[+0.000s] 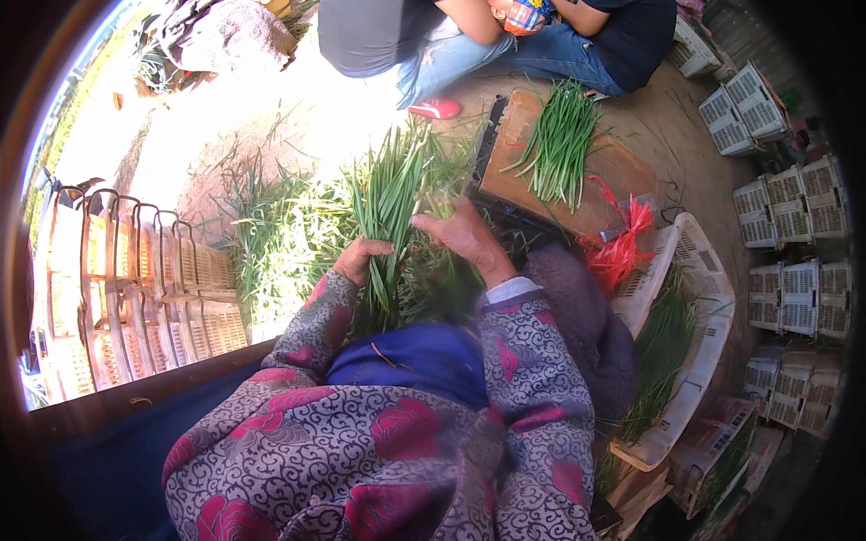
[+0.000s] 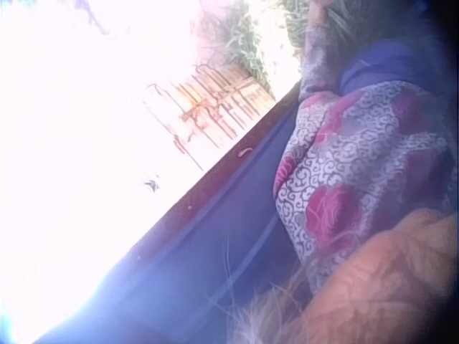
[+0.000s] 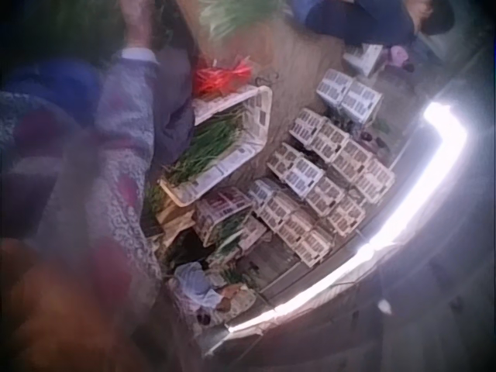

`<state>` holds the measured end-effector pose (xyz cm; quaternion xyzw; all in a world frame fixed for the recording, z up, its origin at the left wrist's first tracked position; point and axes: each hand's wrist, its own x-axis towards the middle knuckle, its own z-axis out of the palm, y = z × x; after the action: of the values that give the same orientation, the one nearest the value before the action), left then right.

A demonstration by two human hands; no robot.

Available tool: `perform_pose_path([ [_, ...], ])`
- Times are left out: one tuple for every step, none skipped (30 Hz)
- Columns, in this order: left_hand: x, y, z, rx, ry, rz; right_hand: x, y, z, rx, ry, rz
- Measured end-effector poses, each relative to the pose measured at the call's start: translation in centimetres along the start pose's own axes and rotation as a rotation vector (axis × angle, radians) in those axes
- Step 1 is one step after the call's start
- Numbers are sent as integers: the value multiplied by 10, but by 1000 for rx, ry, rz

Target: The person gathers bunches of green vegetables by hand, trims the roots using a knife, and places the finished bundles into a plastic crate.

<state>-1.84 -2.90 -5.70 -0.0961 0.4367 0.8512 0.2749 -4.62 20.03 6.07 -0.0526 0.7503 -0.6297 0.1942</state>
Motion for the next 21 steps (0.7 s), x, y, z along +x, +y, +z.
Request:
perform_pose_path([
  [-1,2,3,43,4,21,0,0,1,0,-14,6],
  [-2,5,7,87,9,42,1,1,0,-27,26,16],
  [-9,16,15,56,-9,36,1,4,-2,-55,71,28],
  [-17,27,23,26,-27,28,1,7,-4,-82,116,41],
  [-23,35,28,-5,-41,25,3,10,-5,-109,156,50],
  [-25,34,32,-32,4,21,7,19,-4,-173,185,9],
  [-19,28,32,15,37,63,12,33,-2,-238,215,-32],
  [-12,17,29,60,79,109,16,40,3,-300,234,-74],
  [-7,11,33,102,114,154,16,38,6,-307,208,-59],
  [-3,8,36,112,136,176,14,35,9,-314,182,-44],
  [-3,8,35,132,113,174,12,31,10,-321,161,-28],
  [-3,8,33,151,89,171,12,28,6,-251,87,61],
  [-3,10,30,171,66,169,7,23,1,-90,53,82],
  [-5,12,25,181,84,146,-1,14,-4,71,16,101],
  [-5,12,16,206,91,154,-7,3,-10,232,-26,119],
  [-3,8,3,232,98,161,-12,-5,-19,448,-46,88],
  [1,5,-6,258,105,171,-18,-10,-34,536,-22,96],
  [2,3,-9,265,96,230,-23,-22,-44,497,10,70],
  [1,2,-13,244,123,203,-26,-29,-51,458,40,45],
  [2,3,-13,227,137,175,-23,-26,-59,356,34,88],
  [4,3,-11,209,149,147,-15,-11,-61,99,72,110],
])
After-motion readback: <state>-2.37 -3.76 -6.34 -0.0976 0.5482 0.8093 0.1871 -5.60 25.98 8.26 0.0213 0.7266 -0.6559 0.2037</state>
